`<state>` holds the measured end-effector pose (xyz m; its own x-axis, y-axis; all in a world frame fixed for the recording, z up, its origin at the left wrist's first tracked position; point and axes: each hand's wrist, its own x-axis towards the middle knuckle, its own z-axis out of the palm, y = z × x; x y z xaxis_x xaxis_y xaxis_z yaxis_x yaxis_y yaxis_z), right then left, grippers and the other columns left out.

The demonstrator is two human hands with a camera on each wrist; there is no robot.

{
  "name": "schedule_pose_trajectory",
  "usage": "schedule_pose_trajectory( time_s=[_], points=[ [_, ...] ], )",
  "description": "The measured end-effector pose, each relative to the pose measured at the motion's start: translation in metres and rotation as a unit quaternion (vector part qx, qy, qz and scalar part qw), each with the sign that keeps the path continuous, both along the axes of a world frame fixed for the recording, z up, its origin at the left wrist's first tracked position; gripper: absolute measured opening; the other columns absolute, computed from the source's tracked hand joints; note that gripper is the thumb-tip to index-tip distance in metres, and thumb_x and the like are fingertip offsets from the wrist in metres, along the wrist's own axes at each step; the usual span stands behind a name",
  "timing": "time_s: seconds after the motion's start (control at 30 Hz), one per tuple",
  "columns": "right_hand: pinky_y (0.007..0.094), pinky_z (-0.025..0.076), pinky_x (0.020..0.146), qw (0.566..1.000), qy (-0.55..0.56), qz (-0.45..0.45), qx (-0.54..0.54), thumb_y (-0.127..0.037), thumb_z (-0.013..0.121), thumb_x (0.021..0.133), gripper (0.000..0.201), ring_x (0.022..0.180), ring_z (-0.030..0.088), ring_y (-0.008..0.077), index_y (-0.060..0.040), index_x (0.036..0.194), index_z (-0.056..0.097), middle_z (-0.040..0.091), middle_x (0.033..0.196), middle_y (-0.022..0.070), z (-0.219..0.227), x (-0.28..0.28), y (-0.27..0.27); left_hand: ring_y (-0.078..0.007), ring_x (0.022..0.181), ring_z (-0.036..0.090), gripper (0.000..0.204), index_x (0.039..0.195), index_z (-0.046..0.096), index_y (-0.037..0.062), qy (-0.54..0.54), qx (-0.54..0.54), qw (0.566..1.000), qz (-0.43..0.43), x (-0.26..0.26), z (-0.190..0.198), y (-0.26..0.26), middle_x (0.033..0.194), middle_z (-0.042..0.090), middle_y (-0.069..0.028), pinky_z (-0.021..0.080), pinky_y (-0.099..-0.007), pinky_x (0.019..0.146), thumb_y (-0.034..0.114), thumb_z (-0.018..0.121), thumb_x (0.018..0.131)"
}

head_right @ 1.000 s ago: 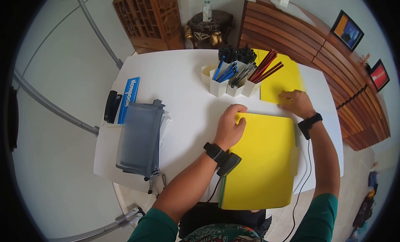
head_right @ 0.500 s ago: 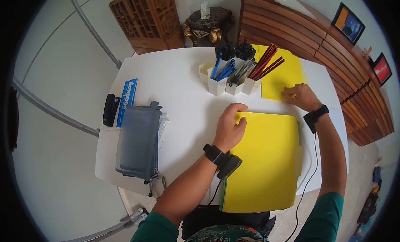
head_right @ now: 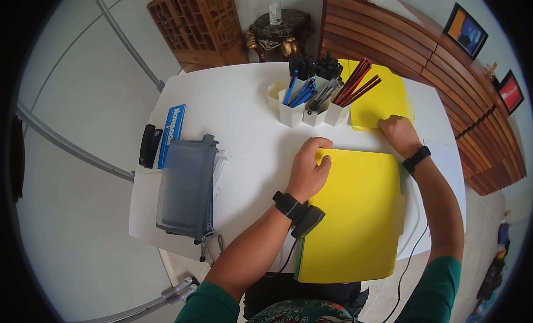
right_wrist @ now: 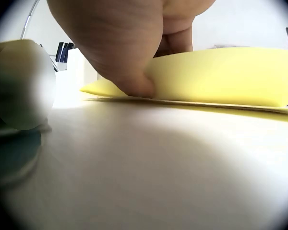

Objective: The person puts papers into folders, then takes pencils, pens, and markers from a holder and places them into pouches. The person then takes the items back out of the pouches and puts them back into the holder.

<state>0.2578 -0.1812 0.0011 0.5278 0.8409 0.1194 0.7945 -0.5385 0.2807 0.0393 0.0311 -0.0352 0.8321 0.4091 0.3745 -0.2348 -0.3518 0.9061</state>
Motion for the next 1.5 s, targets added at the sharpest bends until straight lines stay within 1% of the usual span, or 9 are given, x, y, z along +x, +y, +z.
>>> schedule_pose_trajectory(
  time_s=[0.23,0.73,0.87,1.13,1.23,1.33,1.37,1.4,1.5],
  points=[
    [0.0381,0.056,0.064,0.957,-0.145,0.074,0.241,-0.002,0.07,0.079,0.018,0.076,0.068,0.028,-0.0052,0.096,0.066,0.069,0.084,0.0097,0.048,-0.017,-0.017,-0.0355,0.105,0.063,0.025,0.105,0.061,-0.0007,-0.011,0.0,1.0,-0.003,0.001,-0.002,0.001,0.108,0.067,-0.0164,0.049,-0.0402,0.094,-0.005,0.06,0.081],
    [0.0408,0.057,0.079,0.933,-0.253,0.039,0.252,0.009,0.074,0.071,0.019,0.09,0.067,0.0308,-0.0019,0.086,0.07,0.068,0.089,0.01,0.123,-0.194,-0.088,-0.031,0.105,0.065,0.025,0.11,0.061,-0.0006,-0.024,-0.05,0.998,-0.006,0.003,-0.006,0.001,0.108,0.068,-0.0147,0.049,-0.037,0.095,-0.001,0.061,0.085],
    [0.064,0.038,0.109,0.932,-0.304,0.048,0.19,-0.003,0.075,0.068,0.017,0.104,0.062,0.0279,-0.0125,0.081,0.071,0.069,0.094,-0.0012,0.107,-0.272,-0.091,-0.0282,0.113,0.062,0.035,0.12,0.059,0.0006,-0.031,-0.104,0.993,-0.044,0.003,-0.009,0.002,0.116,0.067,-0.0139,0.046,-0.037,0.1,0.0,0.06,0.085],
    [0.0778,0.011,0.115,0.904,-0.281,0.253,0.2,-0.02,0.07,0.07,0.01,0.129,0.052,0.0251,-0.0234,0.076,0.078,0.065,0.116,-0.0089,0.076,-0.3,-0.06,-0.028,0.132,0.052,0.062,0.143,0.049,0.0034,-0.07,-0.068,0.986,-0.134,0.0,-0.005,0.006,0.135,0.061,-0.0122,0.034,-0.0367,0.115,-0.001,0.063,0.082],
    [0.0746,0.01,0.117,0.874,-0.305,0.318,0.207,-0.021,0.067,0.082,0.032,0.146,0.034,0.0266,-0.0257,0.112,0.077,0.054,0.14,-0.0124,0.066,-0.303,-0.036,-0.0324,0.13,0.053,0.071,0.144,0.049,0.0023,-0.069,-0.189,0.964,-0.173,0.005,-0.004,0.003,0.136,0.059,-0.0166,0.036,-0.0396,0.113,-0.007,0.054,0.074],
    [0.0727,0.008,0.118,0.847,-0.333,0.368,0.19,-0.029,0.06,0.091,0.037,0.152,0.024,0.0321,-0.0297,0.126,0.07,0.051,0.146,-0.0109,0.055,-0.298,-0.019,-0.0236,0.131,0.051,0.043,0.133,0.055,0.0001,0.043,-0.247,0.932,-0.262,-0.007,0.003,0.015,0.136,0.059,-0.0156,0.045,-0.0373,0.104,0.013,0.063,0.093],
    [0.0713,0.009,0.119,0.842,-0.358,0.371,0.158,-0.031,0.056,0.096,0.039,0.154,0.019,0.0298,-0.0314,0.134,0.065,0.047,0.15,-0.013,0.053,-0.298,-0.017,-0.0198,0.122,0.058,0.036,0.13,0.057,0.0018,0.124,-0.016,0.967,-0.222,0.001,0.008,0.024,0.13,0.063,-0.0129,0.052,-0.0356,0.095,0.02,0.06,0.099],
    [0.0713,0.009,0.119,0.842,-0.359,0.37,0.159,-0.031,0.056,0.096,0.039,0.154,0.019,0.0298,-0.0314,0.134,0.065,0.047,0.15,-0.013,0.054,-0.299,-0.016,-0.0198,0.122,0.058,0.036,0.13,0.057,0.0018,0.124,-0.014,0.967,-0.222,0.005,-0.004,0.016,0.13,0.063,-0.0129,0.052,-0.0356,0.095,0.02,0.06,0.099],
    [0.0697,0.013,0.119,0.859,-0.328,0.355,0.168,-0.026,0.055,0.099,0.044,0.156,0.014,0.0243,-0.0334,0.142,0.058,0.041,0.155,-0.0186,0.052,-0.303,-0.013,-0.0204,0.105,0.066,0.034,0.131,0.057,0.0039,-0.127,-0.289,0.936,-0.158,0.018,-0.034,-0.01,0.117,0.068,-0.0098,0.055,-0.0348,0.087,0.022,0.057,0.101]
  ],
)
